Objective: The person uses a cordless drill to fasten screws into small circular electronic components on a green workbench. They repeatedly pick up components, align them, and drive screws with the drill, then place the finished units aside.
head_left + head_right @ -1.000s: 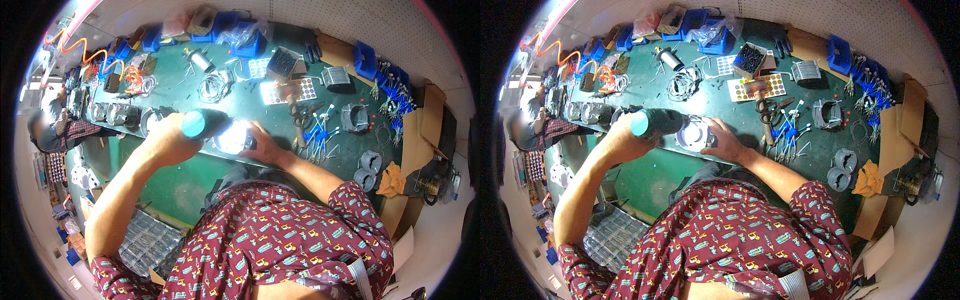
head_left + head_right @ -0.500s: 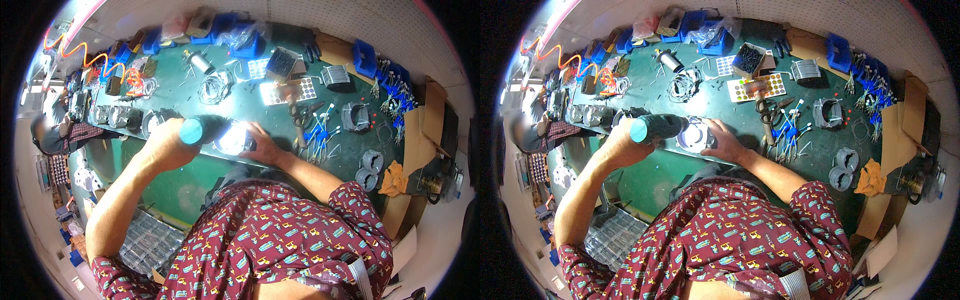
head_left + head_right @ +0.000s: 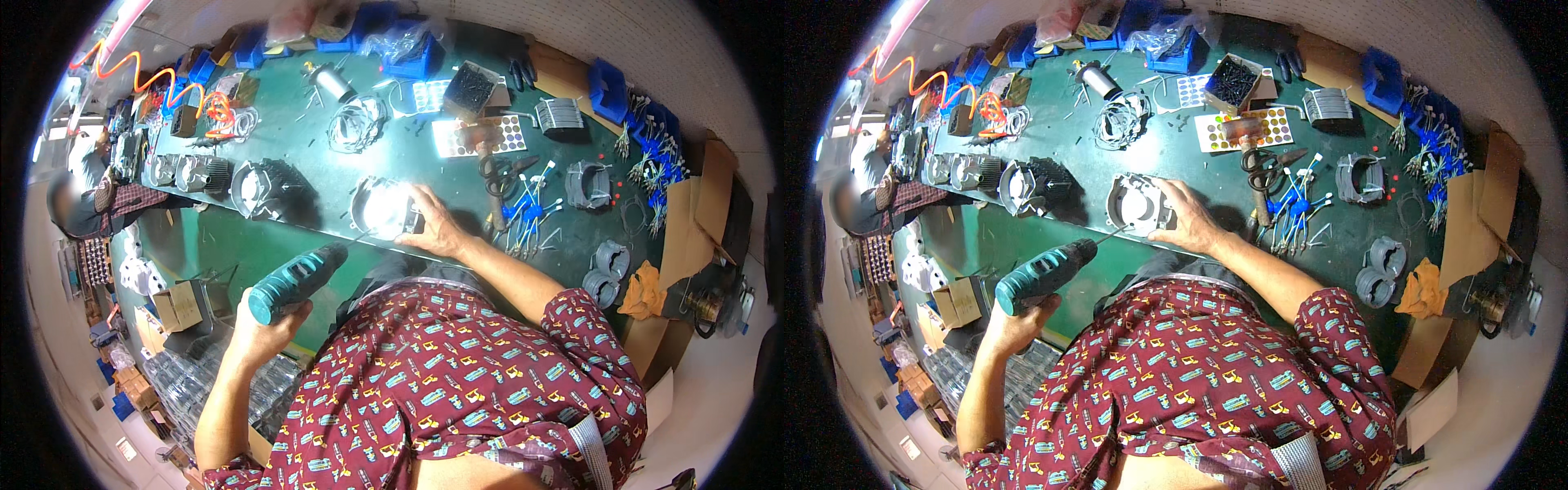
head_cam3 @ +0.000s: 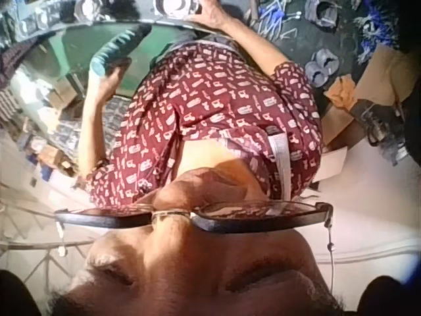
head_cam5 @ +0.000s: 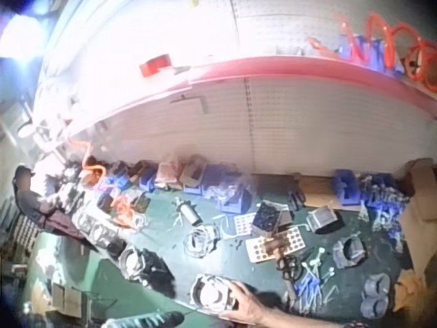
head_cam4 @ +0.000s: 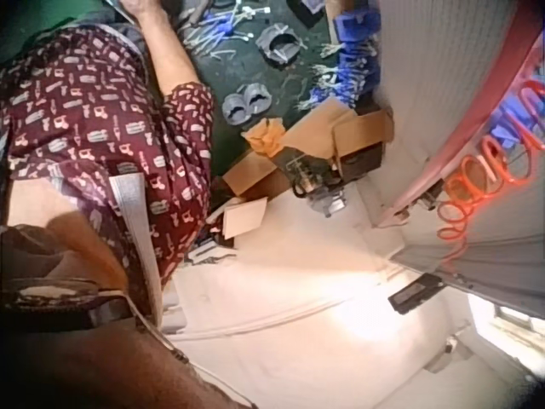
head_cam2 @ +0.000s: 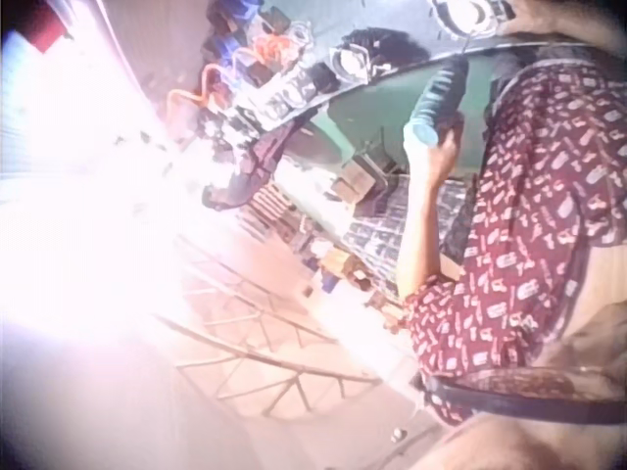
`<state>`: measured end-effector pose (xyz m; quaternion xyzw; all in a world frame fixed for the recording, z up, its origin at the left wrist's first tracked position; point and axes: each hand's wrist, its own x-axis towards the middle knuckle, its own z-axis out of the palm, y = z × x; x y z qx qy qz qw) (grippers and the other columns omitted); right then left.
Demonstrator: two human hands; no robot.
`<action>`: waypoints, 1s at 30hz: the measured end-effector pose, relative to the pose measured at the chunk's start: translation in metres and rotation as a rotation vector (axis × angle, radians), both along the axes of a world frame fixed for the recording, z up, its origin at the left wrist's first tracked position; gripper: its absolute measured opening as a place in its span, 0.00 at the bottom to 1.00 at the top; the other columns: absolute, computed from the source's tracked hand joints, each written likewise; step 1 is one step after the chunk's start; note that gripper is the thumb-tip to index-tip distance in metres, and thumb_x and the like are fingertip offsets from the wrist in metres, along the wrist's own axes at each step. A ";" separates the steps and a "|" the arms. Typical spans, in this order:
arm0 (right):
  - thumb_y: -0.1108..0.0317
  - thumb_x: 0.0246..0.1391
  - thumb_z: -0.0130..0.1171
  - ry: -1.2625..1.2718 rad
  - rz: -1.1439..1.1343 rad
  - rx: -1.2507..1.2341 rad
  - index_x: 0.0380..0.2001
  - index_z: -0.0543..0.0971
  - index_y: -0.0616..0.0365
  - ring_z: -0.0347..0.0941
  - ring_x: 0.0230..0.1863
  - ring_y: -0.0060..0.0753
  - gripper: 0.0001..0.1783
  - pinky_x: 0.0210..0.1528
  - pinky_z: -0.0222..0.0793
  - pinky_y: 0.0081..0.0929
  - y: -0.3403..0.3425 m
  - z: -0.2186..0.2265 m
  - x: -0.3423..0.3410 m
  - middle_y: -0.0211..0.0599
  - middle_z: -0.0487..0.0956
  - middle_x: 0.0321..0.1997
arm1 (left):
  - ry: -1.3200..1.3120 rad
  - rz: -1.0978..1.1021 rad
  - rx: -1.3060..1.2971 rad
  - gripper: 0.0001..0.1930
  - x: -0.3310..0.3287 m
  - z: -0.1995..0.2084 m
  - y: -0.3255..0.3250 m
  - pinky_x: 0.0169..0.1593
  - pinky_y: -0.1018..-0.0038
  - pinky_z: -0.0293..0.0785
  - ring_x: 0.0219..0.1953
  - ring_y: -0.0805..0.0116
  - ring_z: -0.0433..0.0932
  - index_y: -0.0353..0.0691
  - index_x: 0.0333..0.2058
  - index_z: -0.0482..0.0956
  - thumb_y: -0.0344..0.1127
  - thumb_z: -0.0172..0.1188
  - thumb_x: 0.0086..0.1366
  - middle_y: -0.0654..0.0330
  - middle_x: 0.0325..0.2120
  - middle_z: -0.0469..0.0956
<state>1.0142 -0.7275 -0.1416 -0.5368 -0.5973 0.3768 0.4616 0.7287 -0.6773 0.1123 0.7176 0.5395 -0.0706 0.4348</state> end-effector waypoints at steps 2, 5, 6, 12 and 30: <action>0.61 0.37 0.79 -0.017 0.001 0.008 0.69 0.57 0.58 0.62 0.66 0.53 0.57 0.69 0.60 0.42 0.001 0.002 0.000 0.51 0.64 0.63 | 0.014 0.000 0.007 0.21 0.000 -0.004 -0.004 0.52 0.71 0.75 0.45 0.71 0.78 0.36 0.53 0.78 0.22 0.65 0.60 0.60 0.44 0.82; 0.61 0.37 0.79 -0.001 0.014 -0.010 0.68 0.57 0.58 0.62 0.66 0.53 0.57 0.69 0.59 0.42 0.001 0.002 0.001 0.51 0.64 0.64 | 0.021 -0.013 0.018 0.21 0.001 -0.008 -0.004 0.53 0.71 0.75 0.47 0.71 0.78 0.37 0.54 0.78 0.22 0.64 0.61 0.59 0.46 0.82; 0.61 0.37 0.79 0.008 0.015 -0.007 0.68 0.57 0.58 0.62 0.66 0.53 0.57 0.69 0.59 0.42 0.001 0.001 0.001 0.51 0.63 0.64 | 0.013 -0.024 0.031 0.21 0.001 -0.009 -0.004 0.52 0.70 0.76 0.45 0.71 0.79 0.36 0.53 0.79 0.22 0.64 0.60 0.58 0.44 0.83; 0.60 0.37 0.79 0.010 0.038 -0.049 0.69 0.57 0.57 0.61 0.67 0.53 0.58 0.69 0.60 0.42 -0.001 -0.005 -0.002 0.52 0.62 0.65 | 0.225 -0.208 0.107 0.16 0.027 0.012 0.014 0.43 0.66 0.80 0.35 0.57 0.84 0.38 0.44 0.82 0.31 0.69 0.56 0.52 0.32 0.85; 0.57 0.39 0.77 -0.071 0.038 -0.103 0.70 0.56 0.56 0.58 0.69 0.55 0.57 0.71 0.57 0.42 0.000 0.004 0.005 0.53 0.62 0.66 | 0.410 -0.380 0.268 0.16 0.055 0.016 0.024 0.40 0.57 0.80 0.35 0.42 0.83 0.40 0.37 0.81 0.34 0.70 0.49 0.46 0.29 0.83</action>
